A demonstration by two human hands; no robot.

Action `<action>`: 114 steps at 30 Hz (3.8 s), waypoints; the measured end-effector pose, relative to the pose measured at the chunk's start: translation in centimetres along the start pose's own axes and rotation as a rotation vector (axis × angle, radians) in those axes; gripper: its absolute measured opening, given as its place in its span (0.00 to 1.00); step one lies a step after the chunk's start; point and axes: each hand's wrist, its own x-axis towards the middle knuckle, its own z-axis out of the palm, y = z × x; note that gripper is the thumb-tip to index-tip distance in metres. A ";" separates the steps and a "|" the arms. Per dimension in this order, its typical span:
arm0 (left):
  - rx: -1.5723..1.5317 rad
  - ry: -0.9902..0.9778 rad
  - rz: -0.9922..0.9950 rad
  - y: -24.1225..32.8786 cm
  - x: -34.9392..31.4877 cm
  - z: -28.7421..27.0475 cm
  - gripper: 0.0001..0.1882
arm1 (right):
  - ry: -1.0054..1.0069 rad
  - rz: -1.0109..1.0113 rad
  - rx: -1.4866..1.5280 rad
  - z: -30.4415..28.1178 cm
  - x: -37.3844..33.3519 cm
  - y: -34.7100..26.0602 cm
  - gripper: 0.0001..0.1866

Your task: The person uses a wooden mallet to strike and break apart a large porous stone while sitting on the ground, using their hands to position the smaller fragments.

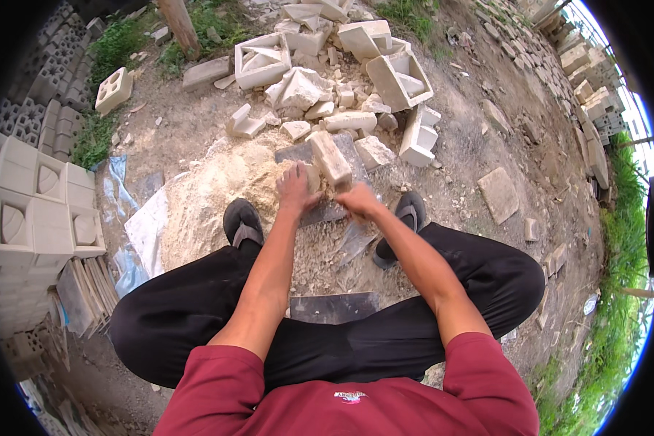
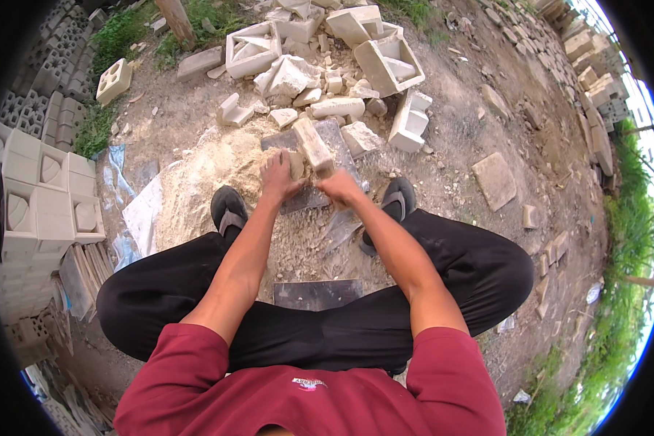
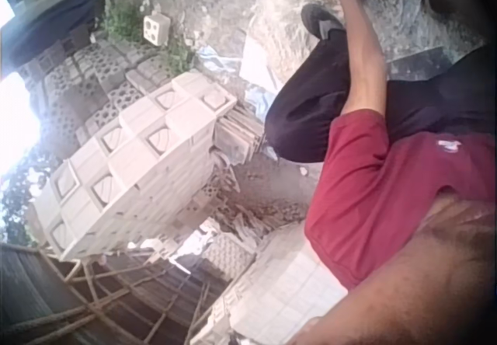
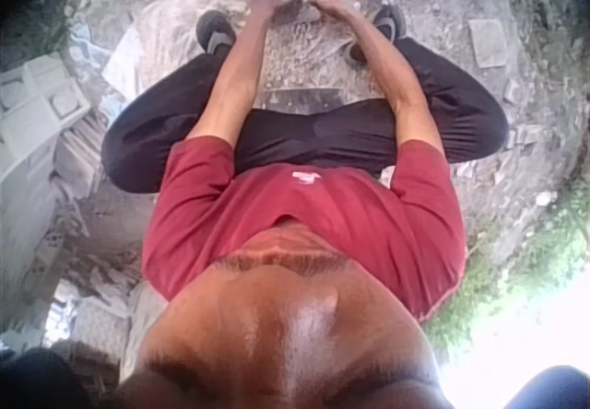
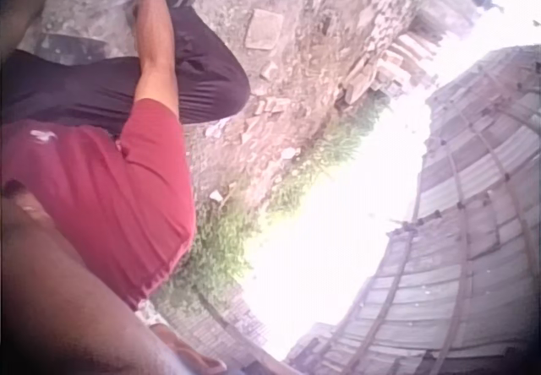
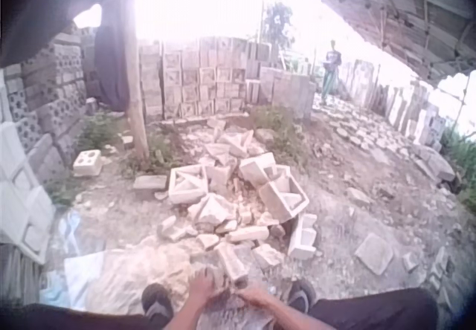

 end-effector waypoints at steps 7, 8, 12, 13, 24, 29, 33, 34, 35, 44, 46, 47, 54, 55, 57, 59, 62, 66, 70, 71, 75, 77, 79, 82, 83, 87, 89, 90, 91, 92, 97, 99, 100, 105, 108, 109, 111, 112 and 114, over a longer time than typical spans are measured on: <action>0.021 -0.042 -0.013 0.2 -0.3 -0.1 0.58 | 0.087 -0.164 0.396 0.3 -1.9 -2.3 0.16; 0.022 -0.039 -0.016 0.3 -0.2 -0.2 0.58 | 0.086 -0.198 0.228 0.8 -1.6 -0.8 0.17; 0.035 -0.027 -0.013 1.1 0.1 0.3 0.58 | 0.013 -0.088 -0.021 0.7 -0.1 3.0 0.21; 0.046 -0.027 -0.027 0.7 0.2 0.4 0.58 | -0.032 -0.003 0.054 0.2 0.2 1.5 0.20; -0.059 -0.145 -0.012 2.3 0.9 -2.4 0.63 | 0.117 -0.090 -0.130 0.1 1.2 3.8 0.25; -0.047 -0.062 -0.128 -1.1 -1.1 -1.9 0.64 | 0.010 -0.020 0.281 0.4 -1.1 -2.0 0.16; -0.104 -0.046 -0.129 -1.2 -1.3 -2.0 0.63 | 0.095 -0.168 0.377 2.8 -2.3 -2.9 0.13; -0.116 -0.068 -0.119 -1.3 -1.3 -2.0 0.63 | 0.103 -0.185 0.324 3.5 -2.5 -2.4 0.12; -0.140 -0.086 -0.082 0.0 -0.5 -2.2 0.63 | 0.208 -0.245 0.180 3.7 -1.7 0.2 0.12; -0.051 0.020 0.082 -2.9 -2.0 0.0 0.64 | -0.064 -0.040 0.339 1.3 -2.2 -4.5 0.11; -0.092 -0.012 0.054 -1.8 -1.8 -0.7 0.65 | 0.045 -0.127 0.337 1.4 -2.5 -4.5 0.11; -0.114 -0.026 0.049 -1.0 -1.5 -1.0 0.66 | 0.116 -0.172 0.284 2.2 -2.3 -3.1 0.13; -0.133 -0.021 0.007 -2.0 -0.2 -0.4 0.68 | -0.137 0.100 0.232 0.7 -1.1 -0.5 0.15; -0.146 -0.051 -0.014 -3.3 -0.9 0.0 0.66 | -0.122 0.126 0.237 0.7 -2.2 -3.0 0.13; -0.194 -0.096 0.001 -3.0 -0.6 -0.2 0.62 | -0.037 0.029 0.402 0.7 -2.5 -3.2 0.11; -0.317 0.008 0.026 -3.4 -0.6 1.3 0.57 | 0.018 -0.067 0.550 1.2 -2.8 -3.6 0.10; -0.419 0.120 0.021 -6.0 0.5 1.9 0.51 | -0.003 -0.083 0.450 4.1 -2.7 -1.6 0.10; -0.337 0.126 0.079 -3.1 0.8 2.1 0.47 | -0.034 0.111 0.262 2.7 -1.0 1.9 0.10; -0.253 0.105 0.038 -4.5 -0.6 1.8 0.48 | -0.119 0.210 0.452 0.8 -2.6 -5.8 0.12; -0.260 0.101 0.041 -4.3 -0.6 1.7 0.48 | -0.073 0.108 0.467 1.1 -2.7 -5.7 0.13; -0.223 0.059 0.019 -4.0 -0.2 1.2 0.49 | 0.066 -0.148 0.231 2.6 -2.2 -2.8 0.15; -0.258 0.074 0.050 -1.2 1.3 0.9 0.49 | 0.029 0.018 0.157 2.1 -0.2 2.7 0.16; -0.213 0.077 0.017 -2.7 0.7 1.4 0.49 | -0.082 0.079 0.220 2.0 -0.7 0.7 0.16; -0.214 0.058 -0.024 -5.2 -0.3 1.7 0.50 | -0.227 0.158 0.326 0.5 -2.3 -5.5 0.16; -0.239 0.071 -0.003 -4.6 -0.2 1.8 0.50 | -0.178 0.160 0.383 -0.1 -2.0 -5.6 0.16; -0.251 0.052 -0.034 -3.9 -0.1 1.5 0.50 | 0.050 -0.128 0.433 1.2 -1.3 -4.3 0.17; -0.242 0.027 -0.060 -4.1 0.2 1.2 0.50 | 0.120 -0.193 0.164 2.7 -1.1 -1.2 0.17; -0.251 0.044 -0.040 -3.4 0.6 1.1 0.50 | 0.173 -0.221 0.025 2.5 -0.3 1.1 0.17; -0.283 0.061 0.022 -0.4 1.7 1.0 0.50 | 0.063 0.034 -0.024 0.3 1.9 4.6 0.17; -0.276 0.074 0.017 -1.2 1.6 1.2 0.50 | 0.014 0.058 0.042 -0.1 2.3 3.4 0.18; -0.274 0.112 0.013 -5.1 0.1 2.1 0.50 | -0.039 0.073 0.362 0.4 -0.9 -3.3 0.18; -0.290 0.100 -0.002 -4.6 -0.1 2.1 0.49 | 0.058 -0.038 0.406 1.3 -1.7 -3.8 0.17; -0.288 0.076 -0.021 -4.0 0.0 1.9 0.49 | 0.078 -0.066 0.346 1.7 -1.8 -2.9 0.17; -0.179 0.084 -0.009 -2.5 0.9 0.5 0.52 | 0.048 0.043 0.157 2.3 0.5 2.4 0.19; -0.111 -0.006 -0.022 -1.9 -0.8 -0.4 0.55 | -0.013 0.105 0.265 1.9 -0.3 1.1 0.19; -0.111 -0.029 -0.041 -2.0 -0.7 -1.0 0.56 | 0.006 0.055 0.234 1.7 -0.3 -0.1 0.19; -0.108 -0.055 -0.078 -2.3 -0.9 -1.9 0.58 | 0.039 -0.035 0.298 2.3 -1.2 -1.8 0.17; -0.106 -0.053 -0.096 -2.5 -1.0 -2.2 0.59 | 0.045 -0.086 0.343 3.1 -1.9 -2.3 0.17; -0.091 0.012 -0.180 -3.0 -1.6 -2.7 0.59 | 0.055 -0.190 0.437 4.9 -3.4 -3.0 0.17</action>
